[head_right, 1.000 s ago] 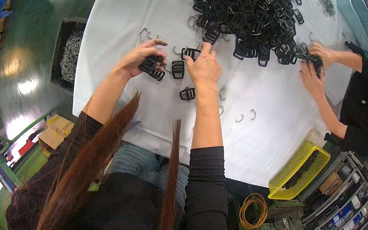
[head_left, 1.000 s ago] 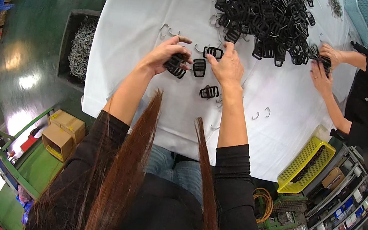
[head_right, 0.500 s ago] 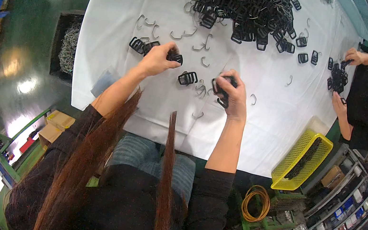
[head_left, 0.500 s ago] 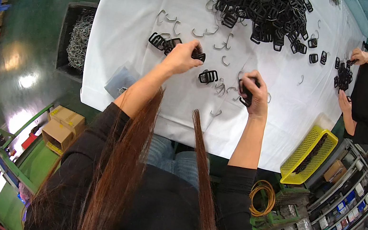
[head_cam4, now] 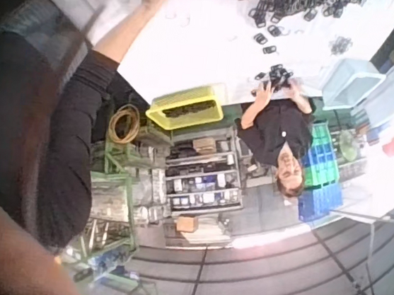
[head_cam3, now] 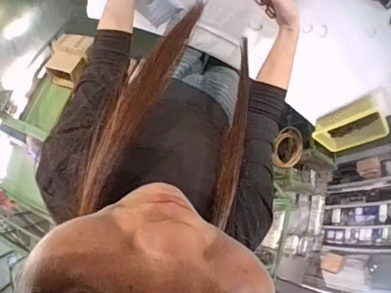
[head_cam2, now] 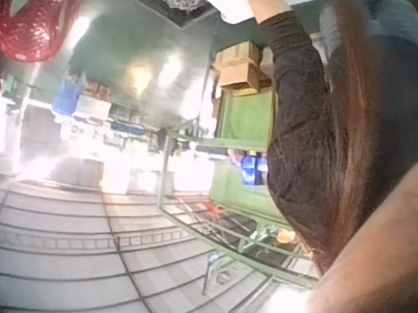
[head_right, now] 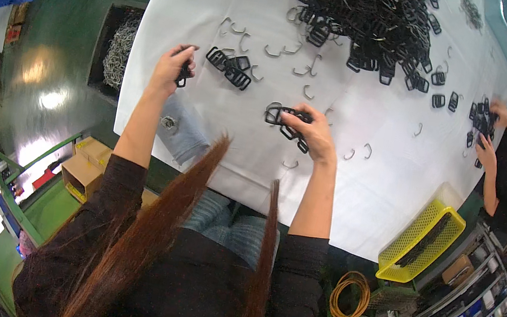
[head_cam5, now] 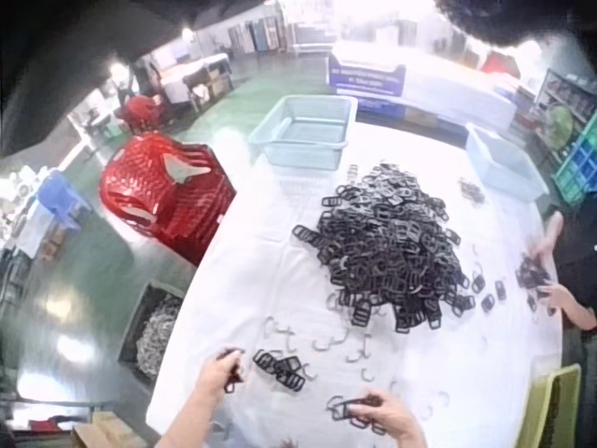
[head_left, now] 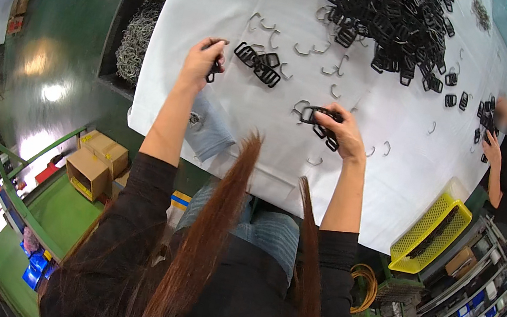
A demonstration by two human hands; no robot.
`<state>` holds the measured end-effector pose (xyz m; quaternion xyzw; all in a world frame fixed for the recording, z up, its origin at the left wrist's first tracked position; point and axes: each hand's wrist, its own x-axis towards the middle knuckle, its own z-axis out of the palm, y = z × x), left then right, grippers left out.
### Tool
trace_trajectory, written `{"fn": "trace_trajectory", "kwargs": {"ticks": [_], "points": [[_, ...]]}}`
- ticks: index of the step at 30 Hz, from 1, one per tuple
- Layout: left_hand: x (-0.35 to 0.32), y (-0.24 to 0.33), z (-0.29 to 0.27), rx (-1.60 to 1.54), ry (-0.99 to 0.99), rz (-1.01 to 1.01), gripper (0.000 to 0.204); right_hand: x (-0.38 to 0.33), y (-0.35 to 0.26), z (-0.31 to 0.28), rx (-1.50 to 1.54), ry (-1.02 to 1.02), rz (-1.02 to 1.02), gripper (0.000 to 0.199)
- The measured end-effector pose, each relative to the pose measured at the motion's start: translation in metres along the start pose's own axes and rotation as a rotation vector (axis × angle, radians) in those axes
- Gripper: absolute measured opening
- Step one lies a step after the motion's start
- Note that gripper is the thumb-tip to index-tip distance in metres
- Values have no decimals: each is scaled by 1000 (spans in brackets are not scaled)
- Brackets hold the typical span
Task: The person sorts black plastic buckles and metal hooks on a white table, separating them into piles and placing the buckles into a yellow basket. Another person works across the table doing similar sorting.
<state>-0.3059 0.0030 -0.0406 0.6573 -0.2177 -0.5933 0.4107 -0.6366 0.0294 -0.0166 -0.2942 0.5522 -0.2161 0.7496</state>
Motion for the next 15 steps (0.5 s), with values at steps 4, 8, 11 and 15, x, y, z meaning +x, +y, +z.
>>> {"fn": "trace_trajectory", "kwargs": {"ticks": [4,8,11,15], "points": [[5,-18,31,1005,171,384,26,14,-14,8,69,-105,-121,17],[3,-15,32,448,-149,212,23,51,-22,34,-313,-70,-137,24],[-2,-1,14,477,-181,18,20,63,-23,58,-649,94,-165,25],[-8,14,-3,105,-295,-111,24,64,-12,97,-1222,387,-196,32]]}}
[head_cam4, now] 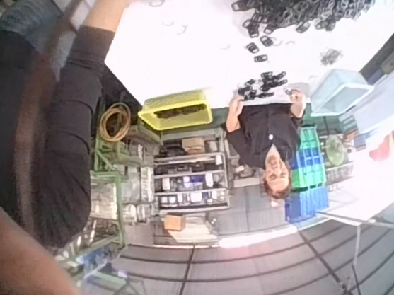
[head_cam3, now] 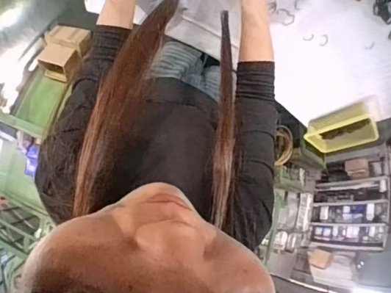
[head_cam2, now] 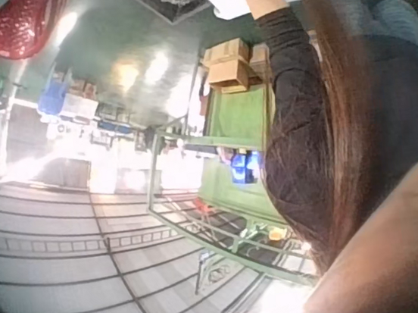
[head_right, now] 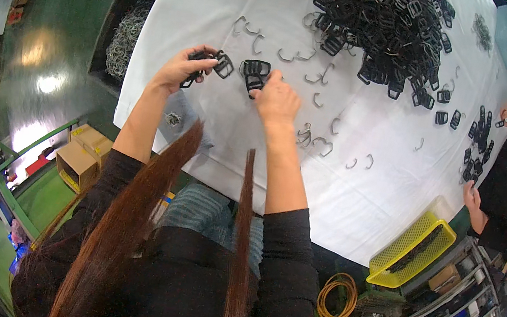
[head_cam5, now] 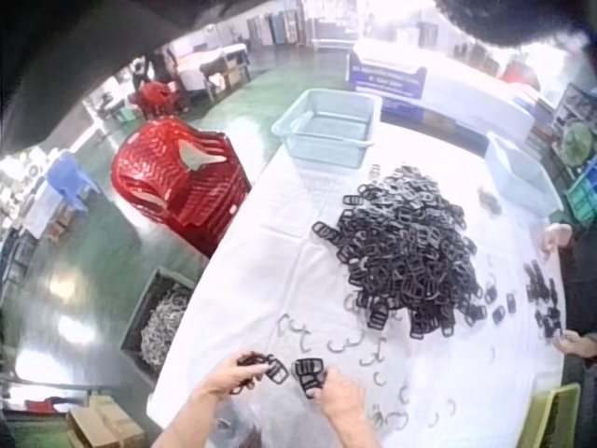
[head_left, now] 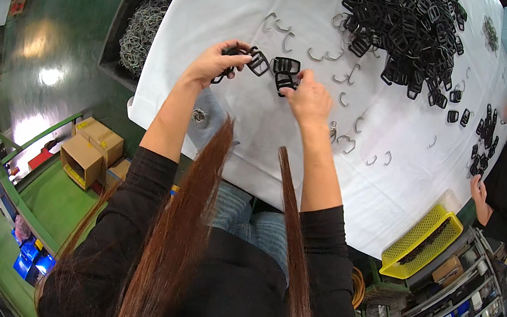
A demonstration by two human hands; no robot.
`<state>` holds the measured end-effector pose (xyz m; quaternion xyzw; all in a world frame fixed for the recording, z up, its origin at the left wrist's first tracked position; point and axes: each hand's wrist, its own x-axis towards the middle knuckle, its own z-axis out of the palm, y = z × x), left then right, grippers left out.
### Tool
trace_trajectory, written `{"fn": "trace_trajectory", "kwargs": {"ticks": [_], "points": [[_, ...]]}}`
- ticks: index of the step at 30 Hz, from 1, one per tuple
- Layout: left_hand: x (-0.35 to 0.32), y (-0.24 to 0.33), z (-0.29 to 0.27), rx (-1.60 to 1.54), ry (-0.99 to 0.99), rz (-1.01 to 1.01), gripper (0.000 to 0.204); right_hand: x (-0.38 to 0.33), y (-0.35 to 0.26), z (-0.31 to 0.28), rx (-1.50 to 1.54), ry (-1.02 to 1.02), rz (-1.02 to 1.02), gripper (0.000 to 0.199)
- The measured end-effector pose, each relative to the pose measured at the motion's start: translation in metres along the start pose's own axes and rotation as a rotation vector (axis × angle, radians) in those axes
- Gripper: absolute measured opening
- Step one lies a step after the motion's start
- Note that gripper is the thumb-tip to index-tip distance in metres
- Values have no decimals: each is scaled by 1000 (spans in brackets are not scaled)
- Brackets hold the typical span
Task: The person sorts black plastic buckles and metal hooks on a white table, separating them into piles and placing the buckles into a yellow basket. Another person works across the table doing similar sorting.
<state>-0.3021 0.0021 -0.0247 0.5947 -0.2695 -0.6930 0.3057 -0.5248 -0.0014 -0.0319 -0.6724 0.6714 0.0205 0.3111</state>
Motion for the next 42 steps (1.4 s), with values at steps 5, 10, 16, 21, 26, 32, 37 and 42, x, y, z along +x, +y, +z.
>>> {"fn": "trace_trajectory", "kwargs": {"ticks": [5,10,16,21,26,32,37,42], "points": [[4,6,4,-322,-59,17,29,-8,1,14,40,-44,46,31],[16,7,18,-137,-3,-53,24,-21,51,-2,475,-282,139,32],[20,4,30,-34,35,-95,27,-66,111,-31,1265,-459,317,24],[20,1,39,4,40,-104,26,-95,143,-38,1320,-399,383,21],[16,-4,48,-349,35,-153,29,-118,169,-41,1455,-377,381,18],[31,-10,61,-101,69,6,27,-140,191,-37,1493,-350,381,20],[44,-10,84,1246,391,213,41,-159,207,-39,1536,-319,380,20],[45,-9,92,1421,330,217,47,-187,231,-44,1533,-238,365,18]]}}
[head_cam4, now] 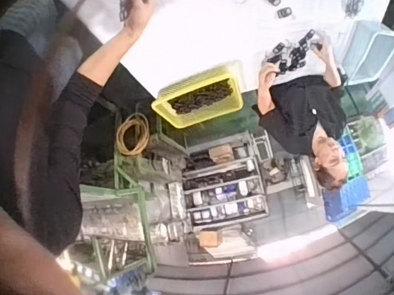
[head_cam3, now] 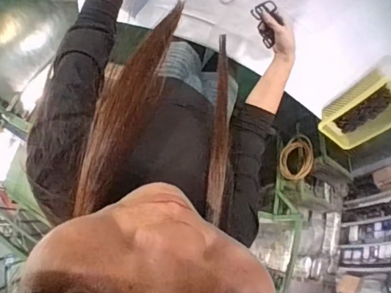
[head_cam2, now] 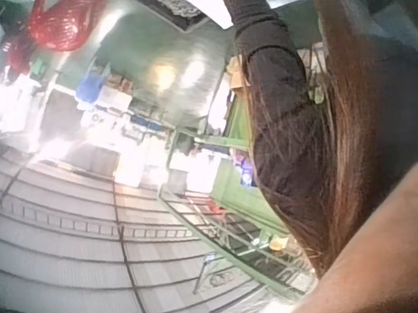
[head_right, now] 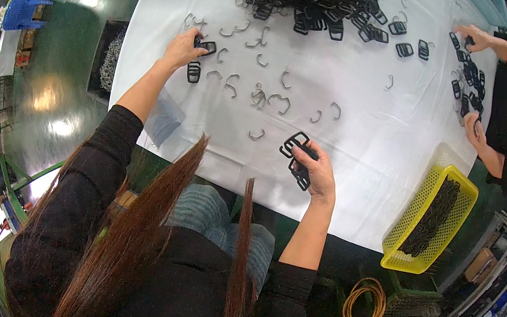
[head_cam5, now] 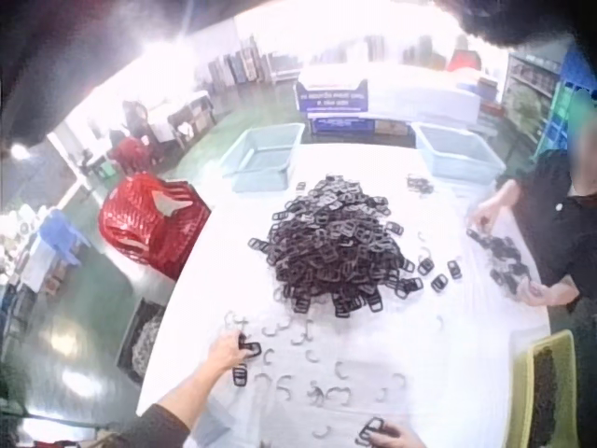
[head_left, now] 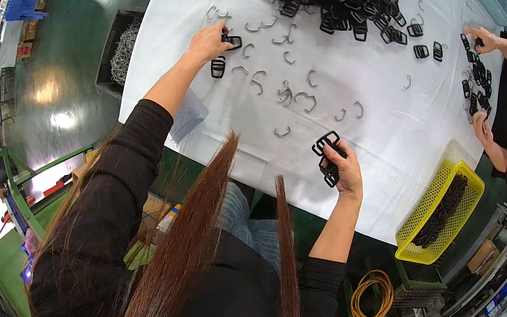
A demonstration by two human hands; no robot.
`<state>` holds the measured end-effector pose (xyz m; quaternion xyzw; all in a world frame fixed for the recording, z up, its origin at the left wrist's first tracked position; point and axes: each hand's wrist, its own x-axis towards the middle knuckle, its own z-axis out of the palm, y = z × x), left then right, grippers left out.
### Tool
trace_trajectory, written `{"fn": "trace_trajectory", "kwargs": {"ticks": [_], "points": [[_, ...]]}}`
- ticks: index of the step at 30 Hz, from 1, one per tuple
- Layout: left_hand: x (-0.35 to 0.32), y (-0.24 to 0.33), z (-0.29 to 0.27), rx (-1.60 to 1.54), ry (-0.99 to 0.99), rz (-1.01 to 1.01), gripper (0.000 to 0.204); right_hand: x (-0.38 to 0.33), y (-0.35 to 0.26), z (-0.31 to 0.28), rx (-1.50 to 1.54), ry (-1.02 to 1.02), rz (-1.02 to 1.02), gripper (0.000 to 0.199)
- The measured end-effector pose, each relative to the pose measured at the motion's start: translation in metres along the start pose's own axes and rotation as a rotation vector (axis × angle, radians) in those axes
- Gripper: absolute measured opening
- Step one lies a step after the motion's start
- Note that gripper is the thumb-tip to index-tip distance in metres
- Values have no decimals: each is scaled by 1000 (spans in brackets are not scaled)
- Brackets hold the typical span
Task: The person sorts black plastic buckles and metal hooks on a white table, separating them into piles and placing the buckles into a yellow basket. Another person works across the table doing similar sorting.
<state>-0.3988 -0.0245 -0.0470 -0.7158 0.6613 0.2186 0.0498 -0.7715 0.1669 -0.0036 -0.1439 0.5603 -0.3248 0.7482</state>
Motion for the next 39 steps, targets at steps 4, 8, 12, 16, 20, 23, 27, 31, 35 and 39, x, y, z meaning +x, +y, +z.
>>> {"fn": "trace_trajectory", "kwargs": {"ticks": [4,8,12,16,20,23,27,31,35,39], "points": [[-8,14,-9,83,-26,47,43,-29,4,-34,30,79,10,16],[-26,71,-24,-446,-341,-74,27,-72,8,-79,180,143,-105,15],[-75,205,18,-874,-736,-6,27,-113,10,-144,383,420,-257,15],[-146,374,88,-993,-973,156,27,-150,3,-223,415,660,-364,19],[-214,523,120,-1122,-1153,145,29,-164,-20,-298,319,833,-314,20],[-243,586,118,-1114,-937,206,70,-169,-41,-333,152,932,-370,29],[-223,555,114,-992,-279,514,77,-170,-61,-347,-332,1198,-384,78],[-147,379,112,-902,435,521,50,-159,-41,-316,-714,1356,-644,59],[-99,155,91,-520,686,-20,48,-125,1,-241,-682,1157,-739,46],[-76,40,87,-195,746,-595,50,-82,23,-153,-695,918,-715,45]]}}
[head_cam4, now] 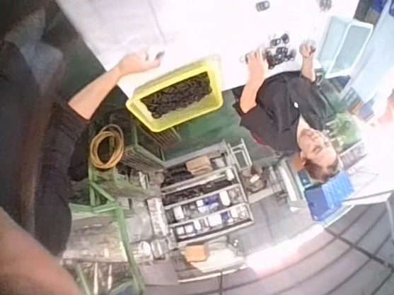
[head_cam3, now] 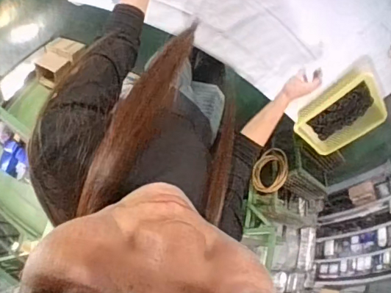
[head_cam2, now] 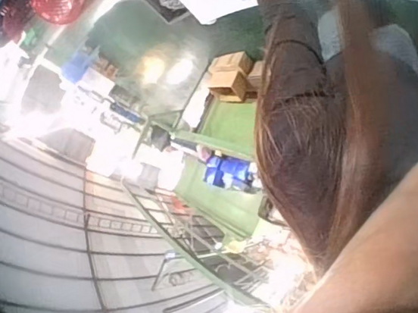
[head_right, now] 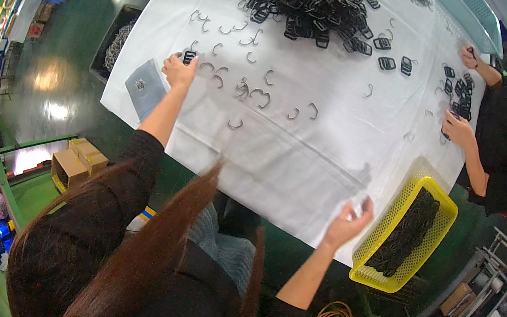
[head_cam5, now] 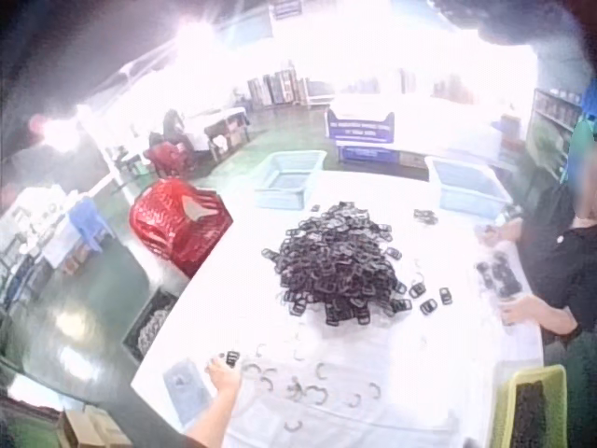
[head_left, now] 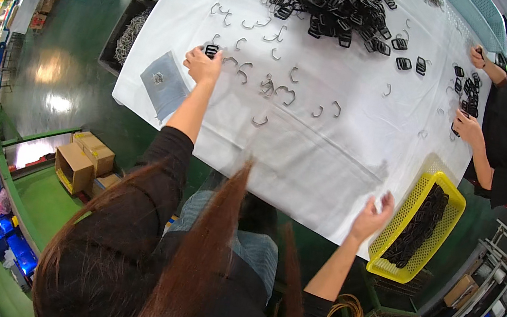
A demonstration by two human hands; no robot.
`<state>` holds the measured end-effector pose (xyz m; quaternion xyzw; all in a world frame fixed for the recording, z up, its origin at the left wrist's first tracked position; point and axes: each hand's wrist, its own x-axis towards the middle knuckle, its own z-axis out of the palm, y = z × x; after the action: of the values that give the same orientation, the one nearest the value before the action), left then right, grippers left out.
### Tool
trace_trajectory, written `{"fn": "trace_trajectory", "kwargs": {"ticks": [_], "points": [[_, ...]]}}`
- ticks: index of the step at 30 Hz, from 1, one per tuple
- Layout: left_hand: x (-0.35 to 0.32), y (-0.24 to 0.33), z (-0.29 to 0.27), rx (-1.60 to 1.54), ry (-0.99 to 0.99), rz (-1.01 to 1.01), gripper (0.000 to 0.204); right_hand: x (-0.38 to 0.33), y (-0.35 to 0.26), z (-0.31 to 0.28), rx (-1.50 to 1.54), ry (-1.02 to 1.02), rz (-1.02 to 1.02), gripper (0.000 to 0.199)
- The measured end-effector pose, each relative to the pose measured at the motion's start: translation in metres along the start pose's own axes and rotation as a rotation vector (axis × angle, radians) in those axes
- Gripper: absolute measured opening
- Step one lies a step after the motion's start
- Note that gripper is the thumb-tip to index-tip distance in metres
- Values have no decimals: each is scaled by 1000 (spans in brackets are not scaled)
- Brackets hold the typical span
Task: The person sorts black plastic buckles and metal hooks on a white table, separating them into piles and placing the buckles into a yellow basket. Another person works across the table doing similar sorting.
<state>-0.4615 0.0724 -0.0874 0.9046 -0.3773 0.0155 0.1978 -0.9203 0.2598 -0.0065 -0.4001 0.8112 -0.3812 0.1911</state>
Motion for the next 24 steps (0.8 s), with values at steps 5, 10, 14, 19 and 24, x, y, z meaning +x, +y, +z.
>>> {"fn": "trace_trajectory", "kwargs": {"ticks": [5,10,14,19,24], "points": [[23,-14,-5,-295,-309,-55,39,-19,-61,70,131,-178,-51,41],[-84,63,-43,-1010,-860,295,17,-24,-107,94,340,-391,75,36],[-209,136,-90,-996,-1160,524,23,-16,-96,71,742,-345,320,23],[-248,143,-86,-814,-831,906,60,42,0,-44,483,384,198,15],[-216,57,-47,-276,-470,611,80,92,62,-119,-235,587,74,29]]}}
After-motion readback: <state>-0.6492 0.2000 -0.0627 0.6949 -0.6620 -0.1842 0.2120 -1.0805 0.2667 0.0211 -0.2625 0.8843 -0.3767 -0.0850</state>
